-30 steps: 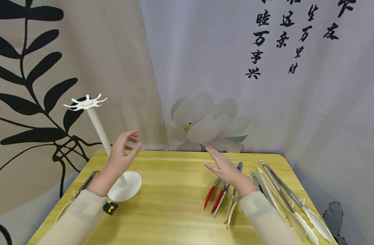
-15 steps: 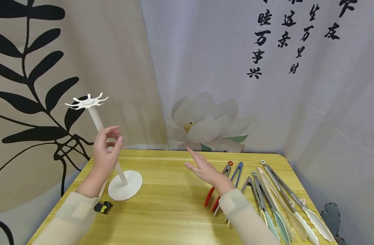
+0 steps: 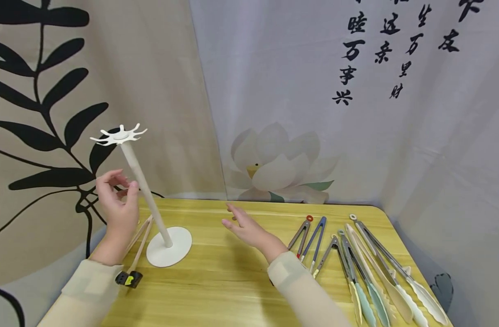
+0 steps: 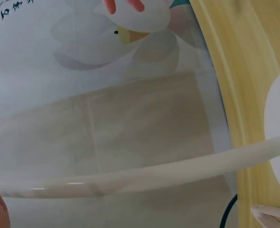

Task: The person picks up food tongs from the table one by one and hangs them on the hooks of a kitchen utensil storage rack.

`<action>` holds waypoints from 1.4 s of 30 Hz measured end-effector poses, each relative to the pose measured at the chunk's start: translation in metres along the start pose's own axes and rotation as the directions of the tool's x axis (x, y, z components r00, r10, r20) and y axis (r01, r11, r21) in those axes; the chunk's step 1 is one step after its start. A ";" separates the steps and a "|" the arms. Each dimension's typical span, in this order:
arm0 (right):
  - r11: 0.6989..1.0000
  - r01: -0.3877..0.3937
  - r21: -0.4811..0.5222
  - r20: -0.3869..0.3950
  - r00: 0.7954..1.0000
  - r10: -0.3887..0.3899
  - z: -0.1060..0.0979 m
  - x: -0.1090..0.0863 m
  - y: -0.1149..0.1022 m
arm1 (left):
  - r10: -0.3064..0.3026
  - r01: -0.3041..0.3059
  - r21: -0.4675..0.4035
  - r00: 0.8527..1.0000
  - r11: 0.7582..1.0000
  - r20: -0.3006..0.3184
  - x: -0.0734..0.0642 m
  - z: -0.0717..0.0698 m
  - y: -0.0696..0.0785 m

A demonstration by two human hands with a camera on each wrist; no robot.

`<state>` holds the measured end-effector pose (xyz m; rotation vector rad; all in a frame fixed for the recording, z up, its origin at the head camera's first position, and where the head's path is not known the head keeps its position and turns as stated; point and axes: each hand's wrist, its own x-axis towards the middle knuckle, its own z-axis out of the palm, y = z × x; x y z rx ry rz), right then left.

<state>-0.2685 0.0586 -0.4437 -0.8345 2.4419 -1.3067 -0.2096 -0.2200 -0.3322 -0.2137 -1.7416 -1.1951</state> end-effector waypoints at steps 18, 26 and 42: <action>0.992 -0.043 0.122 0.033 0.999 0.039 0.058 0.053 -0.050 | -0.269 0.278 -0.028 0.947 0.960 0.173 0.019 -0.008 -0.002; 0.982 -0.102 0.161 0.073 0.993 0.091 0.071 0.075 -0.082 | -0.299 0.318 -0.034 0.918 0.947 0.260 0.025 -0.010 -0.010; 0.961 -0.026 0.276 -0.133 0.989 0.065 0.100 0.112 -0.129 | -0.326 0.314 0.088 0.921 0.945 0.213 0.029 -0.006 -0.047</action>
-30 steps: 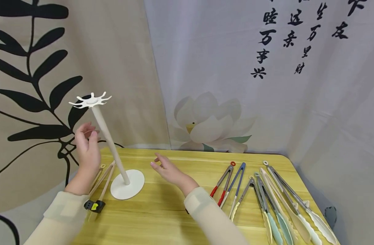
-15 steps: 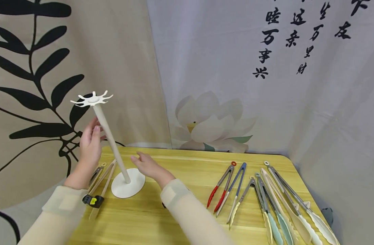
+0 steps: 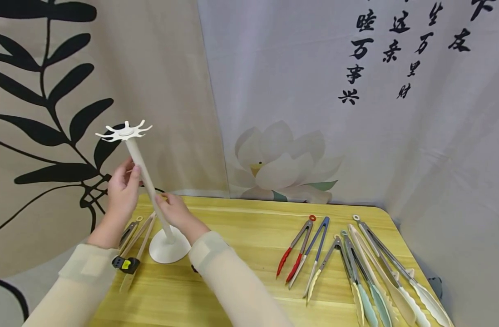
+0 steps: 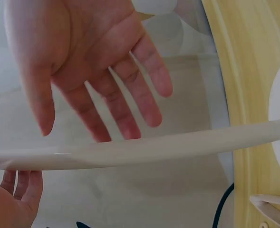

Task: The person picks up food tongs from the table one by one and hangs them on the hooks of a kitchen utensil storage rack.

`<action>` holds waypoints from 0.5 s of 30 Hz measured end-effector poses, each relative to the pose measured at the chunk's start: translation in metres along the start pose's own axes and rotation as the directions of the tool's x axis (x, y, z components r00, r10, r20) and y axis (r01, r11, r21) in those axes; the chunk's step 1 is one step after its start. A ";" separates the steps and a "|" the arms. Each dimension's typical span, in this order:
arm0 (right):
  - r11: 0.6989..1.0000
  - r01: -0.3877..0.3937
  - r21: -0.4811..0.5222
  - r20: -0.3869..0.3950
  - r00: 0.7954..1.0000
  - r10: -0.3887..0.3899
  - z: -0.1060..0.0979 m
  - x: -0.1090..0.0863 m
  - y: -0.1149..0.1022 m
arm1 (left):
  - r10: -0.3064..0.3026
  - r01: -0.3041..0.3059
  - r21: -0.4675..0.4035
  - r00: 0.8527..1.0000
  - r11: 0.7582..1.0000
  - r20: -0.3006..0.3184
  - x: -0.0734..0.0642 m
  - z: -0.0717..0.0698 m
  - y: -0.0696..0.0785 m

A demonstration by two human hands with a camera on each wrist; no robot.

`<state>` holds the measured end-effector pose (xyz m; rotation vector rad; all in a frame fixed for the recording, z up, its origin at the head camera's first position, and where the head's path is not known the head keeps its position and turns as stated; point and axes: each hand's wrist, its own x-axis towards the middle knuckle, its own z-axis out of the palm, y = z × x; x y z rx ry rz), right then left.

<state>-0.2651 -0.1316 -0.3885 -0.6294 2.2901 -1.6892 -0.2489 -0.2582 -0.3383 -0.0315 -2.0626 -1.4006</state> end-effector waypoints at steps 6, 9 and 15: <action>0.998 -0.020 0.060 -0.081 0.996 0.025 0.010 0.005 -0.004 | 0.031 -0.030 0.064 0.999 0.997 -0.015 0.001 0.000 -0.001; 0.996 -0.030 0.082 -0.117 0.992 0.040 0.014 0.006 -0.004 | 0.039 -0.038 0.096 0.999 0.995 -0.010 0.001 0.000 -0.001; 0.996 -0.023 0.089 -0.170 0.985 0.038 0.021 0.006 -0.004 | 0.050 -0.052 0.133 0.999 0.990 0.015 0.003 -0.001 -0.002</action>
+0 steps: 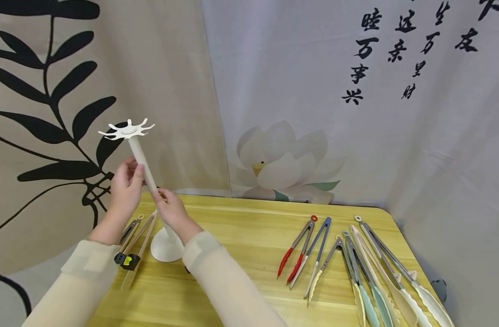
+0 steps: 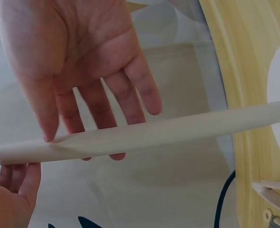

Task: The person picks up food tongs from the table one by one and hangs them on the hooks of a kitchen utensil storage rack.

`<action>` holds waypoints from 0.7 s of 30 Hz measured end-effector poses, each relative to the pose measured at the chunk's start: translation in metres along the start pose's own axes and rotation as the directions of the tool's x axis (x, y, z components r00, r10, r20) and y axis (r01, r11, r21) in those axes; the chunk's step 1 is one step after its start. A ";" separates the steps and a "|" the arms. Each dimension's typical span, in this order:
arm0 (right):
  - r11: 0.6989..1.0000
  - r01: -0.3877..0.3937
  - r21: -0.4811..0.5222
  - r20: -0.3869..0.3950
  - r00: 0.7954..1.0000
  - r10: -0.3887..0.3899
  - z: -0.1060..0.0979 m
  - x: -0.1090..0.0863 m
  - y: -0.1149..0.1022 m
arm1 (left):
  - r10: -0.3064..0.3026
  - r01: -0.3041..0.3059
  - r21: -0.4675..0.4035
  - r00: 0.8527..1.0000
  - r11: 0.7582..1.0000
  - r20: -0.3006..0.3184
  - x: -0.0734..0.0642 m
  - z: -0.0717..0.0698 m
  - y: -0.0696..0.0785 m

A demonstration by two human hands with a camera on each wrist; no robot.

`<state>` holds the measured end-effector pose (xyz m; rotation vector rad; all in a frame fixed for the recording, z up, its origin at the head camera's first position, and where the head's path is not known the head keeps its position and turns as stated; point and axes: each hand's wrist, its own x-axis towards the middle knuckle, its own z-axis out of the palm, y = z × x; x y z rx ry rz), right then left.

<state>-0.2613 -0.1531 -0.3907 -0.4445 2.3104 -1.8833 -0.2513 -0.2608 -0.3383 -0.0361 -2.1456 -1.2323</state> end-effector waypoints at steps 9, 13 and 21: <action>0.999 -0.026 0.041 -0.022 0.999 0.027 0.006 0.004 0.006 | 0.012 -0.012 0.006 1.000 1.000 0.019 0.001 -0.001 0.003; 0.999 -0.036 0.031 -0.008 0.999 0.036 0.006 0.005 0.006 | 0.005 -0.005 0.021 1.000 1.000 0.020 0.001 -0.002 0.003; 1.000 -0.014 -0.009 0.000 1.000 0.014 0.003 0.006 0.007 | 0.057 -0.057 0.049 0.998 0.997 0.011 0.001 0.000 0.001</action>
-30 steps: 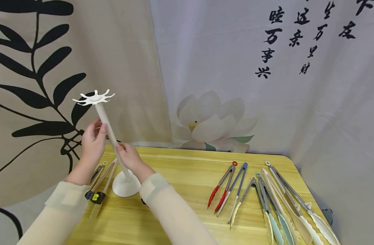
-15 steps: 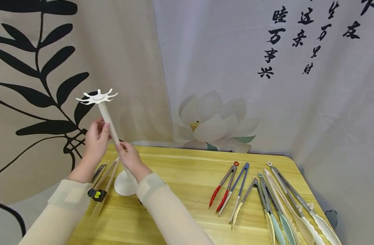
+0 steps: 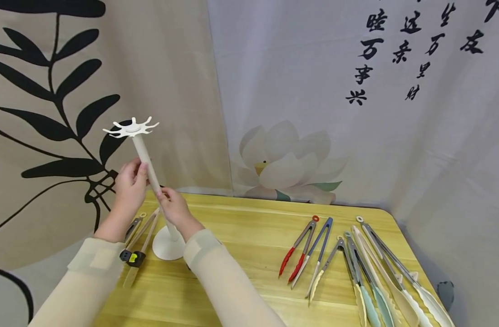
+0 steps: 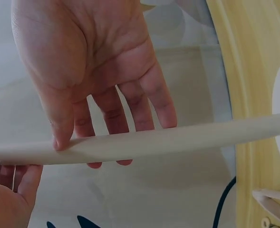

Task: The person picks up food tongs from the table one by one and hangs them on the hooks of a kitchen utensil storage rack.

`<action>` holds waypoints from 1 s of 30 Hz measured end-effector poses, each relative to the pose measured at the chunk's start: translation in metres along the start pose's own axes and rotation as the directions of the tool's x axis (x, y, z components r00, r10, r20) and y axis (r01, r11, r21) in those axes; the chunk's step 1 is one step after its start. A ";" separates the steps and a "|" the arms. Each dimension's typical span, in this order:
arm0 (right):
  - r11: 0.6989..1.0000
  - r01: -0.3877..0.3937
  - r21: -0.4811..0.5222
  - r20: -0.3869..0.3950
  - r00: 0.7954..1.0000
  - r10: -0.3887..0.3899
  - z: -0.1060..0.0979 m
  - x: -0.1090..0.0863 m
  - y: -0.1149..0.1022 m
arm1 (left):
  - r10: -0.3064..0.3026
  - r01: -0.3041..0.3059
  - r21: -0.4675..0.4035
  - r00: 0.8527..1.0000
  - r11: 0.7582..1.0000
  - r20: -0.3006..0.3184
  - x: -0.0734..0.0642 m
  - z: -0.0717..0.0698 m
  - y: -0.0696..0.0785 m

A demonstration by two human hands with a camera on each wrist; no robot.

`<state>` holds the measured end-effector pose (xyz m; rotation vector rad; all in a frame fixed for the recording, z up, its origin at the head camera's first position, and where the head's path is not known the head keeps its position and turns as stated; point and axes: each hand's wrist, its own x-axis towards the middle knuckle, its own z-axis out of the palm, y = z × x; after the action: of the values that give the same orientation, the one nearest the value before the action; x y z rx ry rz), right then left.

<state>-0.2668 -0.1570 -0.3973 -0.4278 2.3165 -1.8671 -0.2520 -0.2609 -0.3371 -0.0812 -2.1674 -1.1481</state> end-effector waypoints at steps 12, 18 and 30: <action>0.998 0.024 -0.059 0.035 0.999 -0.022 -0.004 0.001 0.000 | 0.005 -0.004 0.014 0.999 1.000 -0.033 -0.001 0.002 0.000; 0.995 0.051 -0.080 0.042 0.998 -0.048 -0.007 0.002 0.000 | 0.027 -0.025 0.023 0.998 0.999 -0.051 0.000 0.004 -0.001; 0.993 0.049 -0.103 0.064 0.997 -0.043 -0.013 0.004 0.005 | 0.010 -0.010 0.005 0.999 1.000 -0.033 0.000 0.006 0.004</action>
<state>-0.2750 -0.1448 -0.3990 -0.5479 2.3911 -1.7314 -0.2537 -0.2536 -0.3371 -0.0700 -2.1380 -1.1310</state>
